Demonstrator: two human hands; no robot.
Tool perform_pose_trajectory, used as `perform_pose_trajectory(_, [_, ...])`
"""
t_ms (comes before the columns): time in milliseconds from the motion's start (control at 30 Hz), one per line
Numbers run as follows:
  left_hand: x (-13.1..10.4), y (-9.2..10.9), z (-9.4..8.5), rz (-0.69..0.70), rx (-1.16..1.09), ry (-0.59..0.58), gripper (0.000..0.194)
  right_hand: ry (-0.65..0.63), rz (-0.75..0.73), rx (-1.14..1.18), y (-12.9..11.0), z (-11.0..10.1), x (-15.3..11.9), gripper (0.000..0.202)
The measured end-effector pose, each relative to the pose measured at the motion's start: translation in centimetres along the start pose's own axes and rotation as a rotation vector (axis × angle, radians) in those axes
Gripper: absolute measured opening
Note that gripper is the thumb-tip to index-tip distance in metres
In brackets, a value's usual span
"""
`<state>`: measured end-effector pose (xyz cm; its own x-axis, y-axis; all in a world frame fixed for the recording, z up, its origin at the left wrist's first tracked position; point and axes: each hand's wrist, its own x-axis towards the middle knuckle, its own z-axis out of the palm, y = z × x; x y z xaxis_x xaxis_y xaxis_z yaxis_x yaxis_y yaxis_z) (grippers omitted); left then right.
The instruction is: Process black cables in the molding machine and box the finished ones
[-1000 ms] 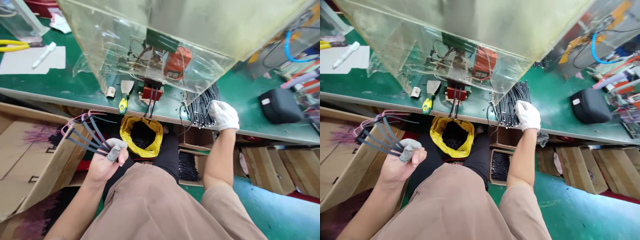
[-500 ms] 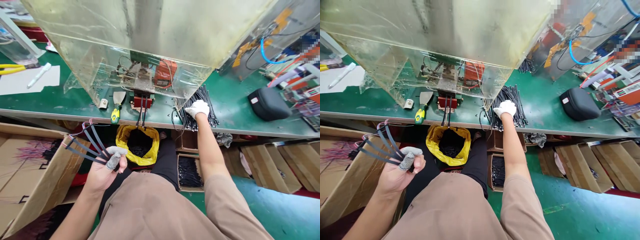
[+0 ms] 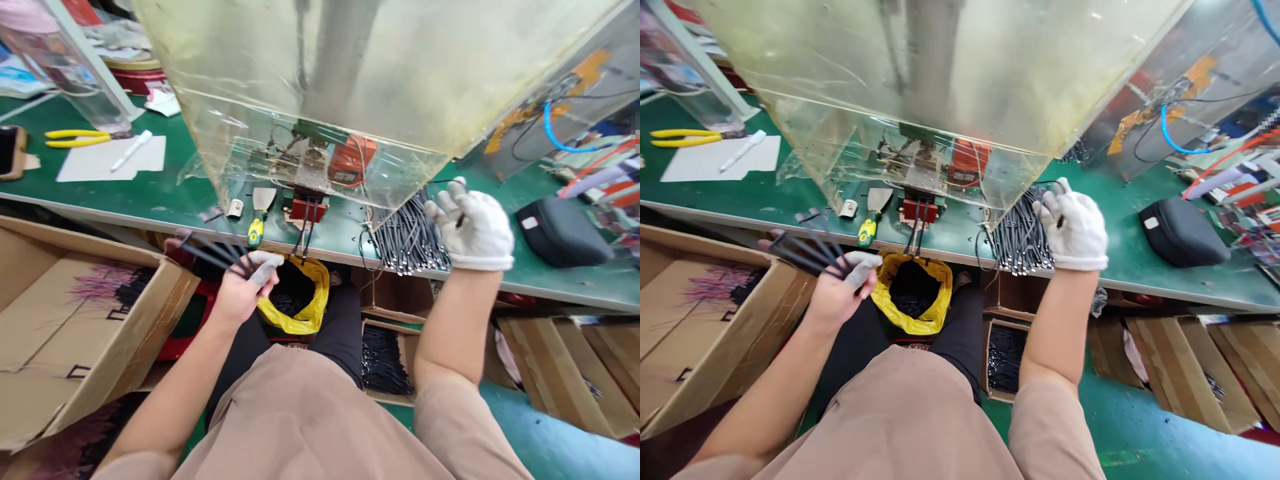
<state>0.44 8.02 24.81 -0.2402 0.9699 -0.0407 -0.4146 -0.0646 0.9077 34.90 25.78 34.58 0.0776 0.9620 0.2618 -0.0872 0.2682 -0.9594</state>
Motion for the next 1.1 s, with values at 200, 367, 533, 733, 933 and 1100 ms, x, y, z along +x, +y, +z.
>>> perform_pose_trajectory(200, [8.0,-3.1,2.2,0.054,0.306,0.102,0.049,0.008,0.287,0.322,-1.0,0.0,-3.9,0.008])
perform_pose_trajectory(367, [10.2,-4.2,3.9,0.011,0.435,-0.086,0.043,0.081,0.547,0.508,2.2,-0.2,-4.9,0.027])
perform_pose_trajectory(533, [8.5,-3.0,4.5,-0.207,0.375,-0.223,0.041,0.025,0.902,0.547,5.5,0.1,-4.6,0.018])
perform_pose_trajectory(733, [6.8,-2.7,5.3,-0.356,0.284,-0.205,0.047,0.102,0.831,0.135,7.9,2.0,-4.2,0.023])
perform_pose_trajectory(933, [6.7,-1.8,5.6,-0.301,0.227,-0.097,0.045,-0.047,0.726,-0.072,8.0,2.9,-4.1,0.031])
perform_pose_trajectory(1100, [2.1,0.0,4.2,-0.278,0.127,-0.164,0.047,0.059,0.563,0.117,6.3,1.6,-5.0,0.042])
